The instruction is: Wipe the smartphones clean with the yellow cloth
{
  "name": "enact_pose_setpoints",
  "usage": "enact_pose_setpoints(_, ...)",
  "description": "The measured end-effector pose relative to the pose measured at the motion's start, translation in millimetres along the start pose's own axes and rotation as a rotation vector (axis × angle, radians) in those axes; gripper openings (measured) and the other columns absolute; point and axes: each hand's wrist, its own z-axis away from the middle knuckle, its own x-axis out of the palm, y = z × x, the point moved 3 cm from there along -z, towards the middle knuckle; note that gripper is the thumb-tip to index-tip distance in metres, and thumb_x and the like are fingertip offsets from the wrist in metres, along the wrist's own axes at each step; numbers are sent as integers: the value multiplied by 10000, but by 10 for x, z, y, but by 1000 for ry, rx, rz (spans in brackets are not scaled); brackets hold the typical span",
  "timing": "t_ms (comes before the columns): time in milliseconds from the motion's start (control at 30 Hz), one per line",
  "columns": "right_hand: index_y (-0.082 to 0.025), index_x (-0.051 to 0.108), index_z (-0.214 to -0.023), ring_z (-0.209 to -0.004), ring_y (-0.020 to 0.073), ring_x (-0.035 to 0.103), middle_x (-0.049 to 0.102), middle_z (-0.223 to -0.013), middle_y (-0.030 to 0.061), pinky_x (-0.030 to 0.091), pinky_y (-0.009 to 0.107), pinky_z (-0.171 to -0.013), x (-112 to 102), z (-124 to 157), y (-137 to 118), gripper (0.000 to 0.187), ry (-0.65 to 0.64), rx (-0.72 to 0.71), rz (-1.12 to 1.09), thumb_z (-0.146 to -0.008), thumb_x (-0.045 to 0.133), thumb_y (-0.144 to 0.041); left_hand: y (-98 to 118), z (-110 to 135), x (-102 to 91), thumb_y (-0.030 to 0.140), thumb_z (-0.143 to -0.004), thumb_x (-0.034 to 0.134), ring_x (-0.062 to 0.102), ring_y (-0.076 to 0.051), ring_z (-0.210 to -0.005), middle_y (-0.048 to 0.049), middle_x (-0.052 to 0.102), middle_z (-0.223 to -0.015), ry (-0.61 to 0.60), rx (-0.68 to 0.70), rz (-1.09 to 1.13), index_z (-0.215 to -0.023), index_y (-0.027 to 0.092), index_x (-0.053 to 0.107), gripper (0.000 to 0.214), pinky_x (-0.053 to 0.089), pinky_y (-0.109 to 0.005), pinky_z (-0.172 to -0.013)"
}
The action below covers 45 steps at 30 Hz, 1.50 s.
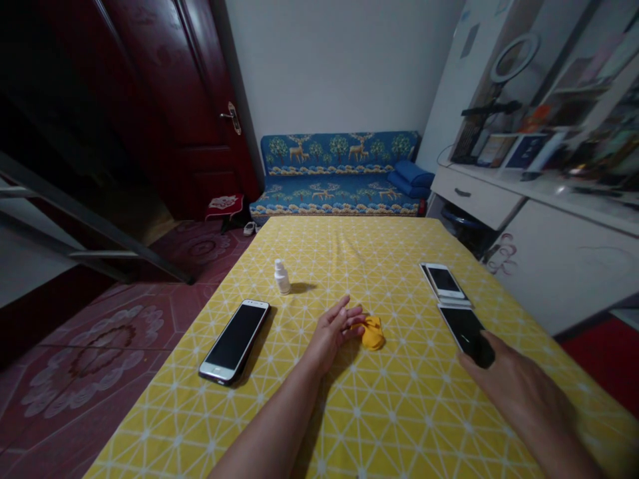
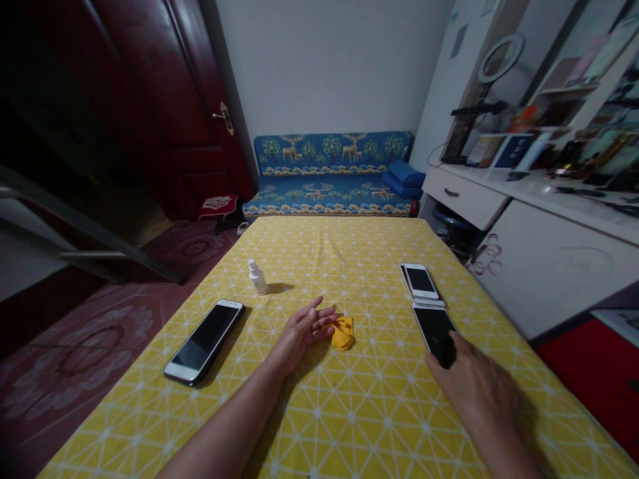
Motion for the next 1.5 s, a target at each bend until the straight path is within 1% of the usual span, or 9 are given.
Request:
enact_pose_setpoints(267,-144,632,-1194,-688,370,679,728,-842,187,521,494,-623,56,50,-19,563,-73,-15,139,-821,478,-537,10,9,1,334,-808,722,663,-259,-1043,-205,646,-1220,9,-11,-6,-1310,136,545,568,503,-405,-916)
enact_pose_setpoints(400,-86,607,-1216,-1161,431,569,609,-1226,261,488,558,-910,65,59,-95,556,135,-182,111,-828,505,-471,13,1,-2,338,-807,722,663,-262,-1040,-216,642,-1220,8,-7,-15,-1295,121,550,561,504,-407,-911)
enact_pose_setpoints(500,-110,561,-1284,-1352,385,411,438,-1451,216,402,537,-1062,39,73,-451,529,241,-343,-38,-856,513,-418,10,-5,4,334,-809,717,667,-261,-1021,-221,647,-1202,4,-9,-21,-1289,109,546,557,508,-407,-895)
enact_pose_setpoints(700,-218,547,-1302,-1350,281,450,438,-1484,127,425,451,-1083,223,263,-1615,522,-81,-575,-346,-800,637,-330,98,17,-51,364,-779,731,673,-196,-848,-135,701,-1040,116,171,-65,-1166,150,638,452,521,-354,-781)
enact_pose_setpoints(833,-225,485,-1364,-1399,318,369,425,-1496,132,345,521,-1124,398,447,-2005,693,-209,-639,-336,-722,716,-349,263,66,-150,331,-780,692,606,-133,-677,-56,704,-831,330,438,-289,-1014,174,712,283,483,-267,-654)
enact_pose_setpoints(1067,-195,545,-1304,-1251,250,543,592,-1339,117,441,458,-1062,526,384,-1871,498,-133,-589,-466,-808,572,-155,499,101,-54,309,-832,590,655,-195,-798,-75,720,-860,263,535,-574,-957,191,730,222,500,-315,-716)
enact_pose_setpoints(1233,-237,562,-1289,-1180,225,595,630,-1293,73,499,417,-1004,496,332,-1774,446,-113,-544,-595,-846,592,-282,976,458,-236,295,-873,547,620,-242,-1040,-76,706,-1060,313,714,-1183,-1011,240,721,229,442,-410,-963)
enact_pose_setpoints(1367,-223,590,-1257,-1185,235,586,627,-1297,71,486,422,-1018,514,332,-1790,439,-146,-577,-559,-828,625,-313,1243,843,-719,348,-711,713,429,-357,-1289,-148,516,-1370,575,482,-1761,-1314,224,578,629,337,-499,-1070)
enact_pose_setpoints(1500,-207,610,-1228,-1198,239,569,632,-1279,76,465,435,-1041,592,316,-1791,424,-140,-606,-561,-821,635,-322,1288,1051,-1110,424,-689,720,502,-371,-1222,-206,503,-1357,625,130,-1864,-1488,164,332,925,417,-474,-981)
